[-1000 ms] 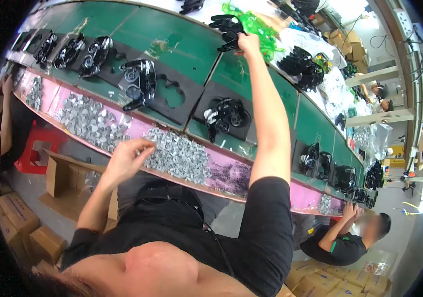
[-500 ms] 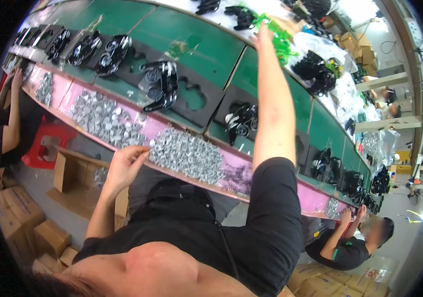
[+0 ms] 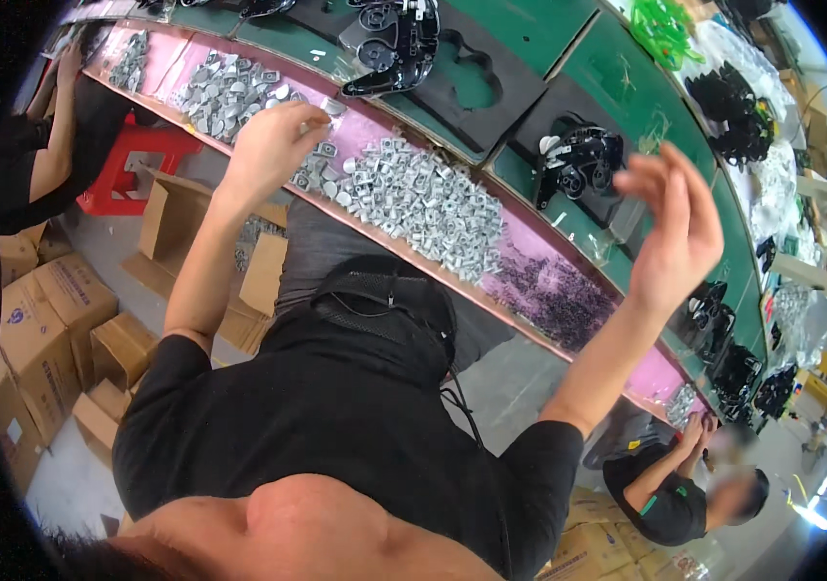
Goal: Assembling game controllers by placing buttons and internal components into plastic housings on an assembly line.
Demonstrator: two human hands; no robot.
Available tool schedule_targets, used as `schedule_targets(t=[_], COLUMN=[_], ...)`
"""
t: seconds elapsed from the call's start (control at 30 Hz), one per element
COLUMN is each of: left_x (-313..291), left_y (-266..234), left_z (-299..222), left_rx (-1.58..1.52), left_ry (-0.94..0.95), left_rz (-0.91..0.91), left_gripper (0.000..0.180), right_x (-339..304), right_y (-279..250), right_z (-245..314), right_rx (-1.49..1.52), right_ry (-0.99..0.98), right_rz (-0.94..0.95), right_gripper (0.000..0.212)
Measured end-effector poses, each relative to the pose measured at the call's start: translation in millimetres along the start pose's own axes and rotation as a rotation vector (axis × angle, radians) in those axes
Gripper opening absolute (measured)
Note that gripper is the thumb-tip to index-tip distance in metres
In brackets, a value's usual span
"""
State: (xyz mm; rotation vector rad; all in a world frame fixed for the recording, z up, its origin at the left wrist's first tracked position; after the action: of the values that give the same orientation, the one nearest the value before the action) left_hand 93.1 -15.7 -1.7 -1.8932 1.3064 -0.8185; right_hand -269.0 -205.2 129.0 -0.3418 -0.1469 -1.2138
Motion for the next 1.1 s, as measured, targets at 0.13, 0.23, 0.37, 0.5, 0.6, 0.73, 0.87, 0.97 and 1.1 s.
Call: schedule_targets(t=[0.13, 0.23, 0.37, 0.5, 0.6, 0.73, 0.87, 0.97, 1.1], left_x=[14, 22, 36, 39, 34, 14, 0, -7, -11], left_y=[45, 80, 107, 101, 93, 72, 60, 50, 54], left_z=[-3, -12, -13, -12, -15, -32, -40, -51, -62], left_rx=[0.065, 0.043, 0.221, 0.299, 0.313, 0.077, -0.269, -0.385, -0.494], left_ry=[0.156, 0.192, 0.292, 0.219, 0.252, 0.272, 0.125, 0.045, 0.017], left_rz=[0.035, 0.039, 0.064, 0.124, 0.101, -0.031, 0.032, 0.025, 0.058], left_gripper=[0.022, 0.025, 0.02, 0.022, 0.023, 0.025, 0.021, 0.023, 0.024], right_x=[-75, -113, -144, -164, -167, -164, -155, -153, -150], right_y=[-18, -20, -15, -5, 12, 32, 32, 22, 21], right_z=[-17, -37, -63, -86, -87, -103, -109, -112, -119], right_rx=[-0.013, -0.055, -0.12, -0.382, -0.622, -0.838, -0.908, -0.993, -1.072], right_ry=[-0.011, 0.139, 0.257, 0.304, 0.167, 0.007, 0.039, 0.069, 0.069], right_rz=[-0.09, -0.138, -0.133, -0.1, 0.029, 0.12, 0.124, 0.09, 0.117], right_gripper=[0.025, 0.023, 0.022, 0.016, 0.01, 0.009, 0.008, 0.009, 0.008])
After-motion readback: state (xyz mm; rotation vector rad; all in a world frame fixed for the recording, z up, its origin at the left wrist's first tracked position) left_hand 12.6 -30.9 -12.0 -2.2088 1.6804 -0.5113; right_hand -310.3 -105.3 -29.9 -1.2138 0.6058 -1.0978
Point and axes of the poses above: each hand's wrist, its own x-axis towards the middle knuckle, its own y-axis out of the palm, z = x × y, the point moved 3 cm from there along x, towards the middle knuckle, and after that the axes turned 1 degree about y, right-handed, at the moved point
